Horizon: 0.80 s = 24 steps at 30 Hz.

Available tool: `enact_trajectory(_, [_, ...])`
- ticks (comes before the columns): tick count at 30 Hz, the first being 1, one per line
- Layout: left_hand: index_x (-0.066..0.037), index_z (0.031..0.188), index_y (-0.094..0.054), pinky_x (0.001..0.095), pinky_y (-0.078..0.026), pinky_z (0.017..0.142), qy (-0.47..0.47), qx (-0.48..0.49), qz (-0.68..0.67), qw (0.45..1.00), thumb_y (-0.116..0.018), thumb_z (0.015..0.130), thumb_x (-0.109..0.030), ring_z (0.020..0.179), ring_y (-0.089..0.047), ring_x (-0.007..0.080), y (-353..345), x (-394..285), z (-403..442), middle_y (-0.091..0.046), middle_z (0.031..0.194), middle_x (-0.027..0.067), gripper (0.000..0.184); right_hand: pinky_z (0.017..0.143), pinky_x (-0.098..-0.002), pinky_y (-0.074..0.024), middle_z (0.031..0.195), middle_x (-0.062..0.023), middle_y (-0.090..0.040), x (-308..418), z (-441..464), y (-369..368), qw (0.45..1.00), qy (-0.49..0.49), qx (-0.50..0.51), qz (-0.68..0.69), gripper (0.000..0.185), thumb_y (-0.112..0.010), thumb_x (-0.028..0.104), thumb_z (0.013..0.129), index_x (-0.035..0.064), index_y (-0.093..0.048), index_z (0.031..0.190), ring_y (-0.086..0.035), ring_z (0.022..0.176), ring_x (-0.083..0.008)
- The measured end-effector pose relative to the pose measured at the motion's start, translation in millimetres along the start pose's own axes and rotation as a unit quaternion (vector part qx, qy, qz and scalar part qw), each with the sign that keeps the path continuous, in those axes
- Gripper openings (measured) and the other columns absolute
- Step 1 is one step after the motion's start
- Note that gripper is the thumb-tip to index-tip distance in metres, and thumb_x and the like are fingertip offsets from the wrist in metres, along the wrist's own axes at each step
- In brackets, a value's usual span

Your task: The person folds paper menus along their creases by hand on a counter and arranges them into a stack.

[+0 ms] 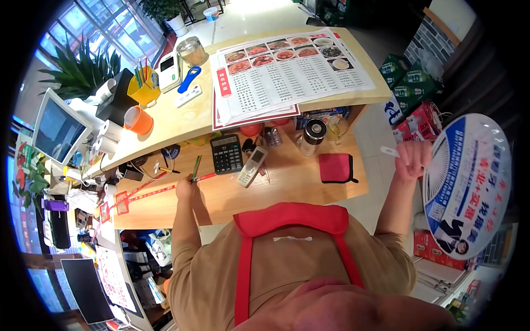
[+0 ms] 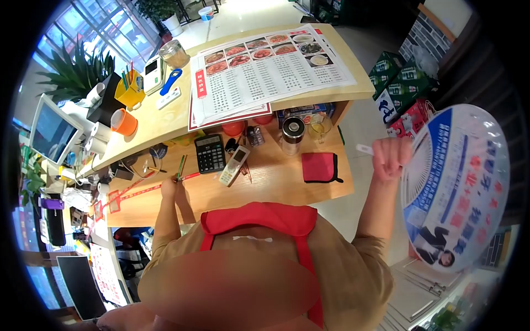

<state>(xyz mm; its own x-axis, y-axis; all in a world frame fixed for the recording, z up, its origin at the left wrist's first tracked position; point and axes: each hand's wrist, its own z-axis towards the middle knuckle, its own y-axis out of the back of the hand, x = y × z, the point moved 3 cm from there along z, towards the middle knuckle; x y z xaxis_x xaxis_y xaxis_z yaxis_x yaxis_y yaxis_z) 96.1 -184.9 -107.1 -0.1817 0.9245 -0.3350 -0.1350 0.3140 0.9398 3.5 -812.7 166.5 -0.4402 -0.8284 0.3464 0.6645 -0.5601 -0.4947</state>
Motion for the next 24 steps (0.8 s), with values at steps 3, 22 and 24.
enact_trajectory(3, [-0.012, 0.086, -0.061, 0.0455, -0.046, 0.065, -0.005, 0.006, 0.001, 1.0, -0.056, 0.076, -0.019, 0.078, -0.059, 0.0395, -4.6, -0.3, 7.6, -0.062, 0.079, 0.018, 0.013, 0.047, -0.0228, -0.035, 0.057, 0.0011, -0.052, -21.2, -44.4, 44.9, 0.837, -0.107, -0.181, -0.505, 0.021, -0.062, 0.018, 0.082, 0.0095, -0.05, 0.067, -0.046, 0.048, -0.0088])
enact_trajectory(22, [-0.005, 0.086, -0.062, 0.0471, -0.047, 0.07, 0.024, 0.008, 0.03, 0.999, -0.051, 0.08, -0.016, 0.081, -0.06, 0.04, -27.1, 9.2, 23.5, -0.063, 0.082, 0.0222, 0.017, 0.047, -0.0182, -0.0367, 0.063, 0.0014, -0.056, -22.6, 1.5, 27.2, 0.985, -0.021, -0.077, -0.153, 0.01, -0.066, 0.011, 0.077, 0.0028, -0.061, 0.076, -0.047, 0.05, -0.0043])
enact_trajectory(24, [-0.005, 0.086, -0.062, 0.0468, -0.047, 0.07, 0.02, 0.001, 0.031, 0.999, -0.051, 0.08, -0.016, 0.08, -0.06, 0.0399, -30.7, 13.5, 23.5, -0.063, 0.081, 0.0216, 0.016, 0.048, -0.0186, -0.0364, 0.063, 0.0014, -0.056, -30.2, -20.3, 55.9, 0.959, 0.047, -0.139, -0.243, 0.008, -0.064, 0.008, 0.077, 0.0037, -0.059, 0.073, -0.048, 0.052, -0.0047])
